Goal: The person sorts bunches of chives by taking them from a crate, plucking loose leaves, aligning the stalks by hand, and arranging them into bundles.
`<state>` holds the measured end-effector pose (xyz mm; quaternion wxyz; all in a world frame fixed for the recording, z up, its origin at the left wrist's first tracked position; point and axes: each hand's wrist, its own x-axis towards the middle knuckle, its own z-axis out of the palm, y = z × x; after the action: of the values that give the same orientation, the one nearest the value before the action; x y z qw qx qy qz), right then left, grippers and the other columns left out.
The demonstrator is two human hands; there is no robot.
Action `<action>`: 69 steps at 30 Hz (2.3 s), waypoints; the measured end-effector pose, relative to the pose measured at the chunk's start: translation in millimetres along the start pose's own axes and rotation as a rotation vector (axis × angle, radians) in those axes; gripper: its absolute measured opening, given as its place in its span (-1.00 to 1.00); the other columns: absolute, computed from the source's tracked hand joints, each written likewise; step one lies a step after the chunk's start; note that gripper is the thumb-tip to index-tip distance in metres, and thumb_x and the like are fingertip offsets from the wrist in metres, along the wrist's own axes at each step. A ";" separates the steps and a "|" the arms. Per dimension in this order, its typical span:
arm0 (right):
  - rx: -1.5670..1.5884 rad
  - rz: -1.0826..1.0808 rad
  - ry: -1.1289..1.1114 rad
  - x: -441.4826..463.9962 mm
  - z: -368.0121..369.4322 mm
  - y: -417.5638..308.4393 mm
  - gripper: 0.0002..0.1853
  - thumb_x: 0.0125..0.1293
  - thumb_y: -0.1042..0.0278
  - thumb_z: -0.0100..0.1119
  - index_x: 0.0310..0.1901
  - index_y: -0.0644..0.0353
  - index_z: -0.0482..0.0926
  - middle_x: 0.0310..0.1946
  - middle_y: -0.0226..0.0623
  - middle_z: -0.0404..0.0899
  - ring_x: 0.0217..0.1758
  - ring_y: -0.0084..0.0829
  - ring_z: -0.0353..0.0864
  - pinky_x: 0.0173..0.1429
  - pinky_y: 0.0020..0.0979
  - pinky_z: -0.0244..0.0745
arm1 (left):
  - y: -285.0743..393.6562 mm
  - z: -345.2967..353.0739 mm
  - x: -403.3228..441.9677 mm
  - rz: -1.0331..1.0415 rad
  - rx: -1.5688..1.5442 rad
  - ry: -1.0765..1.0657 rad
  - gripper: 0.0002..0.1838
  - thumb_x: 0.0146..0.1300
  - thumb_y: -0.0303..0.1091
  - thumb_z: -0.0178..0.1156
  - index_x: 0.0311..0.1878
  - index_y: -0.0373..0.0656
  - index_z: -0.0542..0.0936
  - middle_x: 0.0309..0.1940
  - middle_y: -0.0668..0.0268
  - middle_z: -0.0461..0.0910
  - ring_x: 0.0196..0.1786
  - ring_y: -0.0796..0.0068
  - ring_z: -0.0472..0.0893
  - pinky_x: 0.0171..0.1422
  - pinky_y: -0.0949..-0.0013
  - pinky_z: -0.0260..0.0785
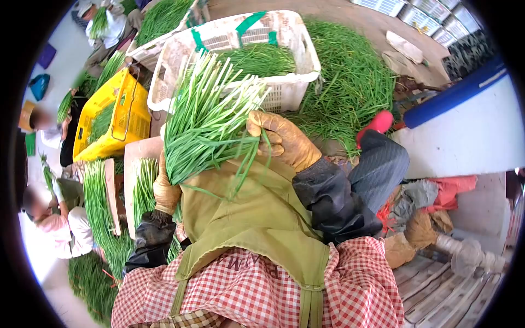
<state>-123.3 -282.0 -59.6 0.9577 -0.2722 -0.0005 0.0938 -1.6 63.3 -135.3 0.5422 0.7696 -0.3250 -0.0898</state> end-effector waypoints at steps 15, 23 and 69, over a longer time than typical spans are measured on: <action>-0.574 0.162 0.366 19.6 -120.5 -12.7 -0.09 0.24 -0.12 0.21 0.47 0.16 0.03 0.35 -0.08 0.32 0.22 -0.06 0.52 0.15 -0.18 0.44 | -15.2 -15.6 1.0 -0.099 0.400 0.005 -0.05 0.09 -0.68 0.20 0.53 0.06 0.03 0.20 0.19 0.53 0.12 0.34 0.60 0.20 0.36 0.40; 0.277 0.055 0.663 67.8 -182.6 59.4 -0.76 0.37 0.08 0.15 -0.17 0.06 0.52 -0.45 -0.43 0.40 -0.61 -0.57 0.25 -0.61 -0.43 0.15 | 143.5 -19.0 130.6 0.017 1.129 -0.509 -0.12 0.11 -0.39 0.19 0.52 0.08 0.05 -0.32 -0.09 0.61 -0.27 -0.13 0.61 -0.15 0.02 0.45; -0.045 -0.673 0.816 -46.2 -158.4 -113.9 -0.79 0.43 0.30 -0.07 -0.18 0.18 0.55 -0.68 -0.62 0.25 -0.77 -0.71 0.05 -0.70 -0.58 -0.05 | 87.6 -52.5 9.1 -0.954 -0.346 -0.544 -0.73 0.14 -0.34 0.28 -0.12 -0.28 0.62 -0.34 0.25 0.67 -0.59 0.62 0.44 -0.56 0.56 0.24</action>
<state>-140.1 -467.9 -132.8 0.8512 -0.2917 0.2829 -0.3323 -4.1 81.0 -34.3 0.4566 0.6805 -0.0500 -0.5709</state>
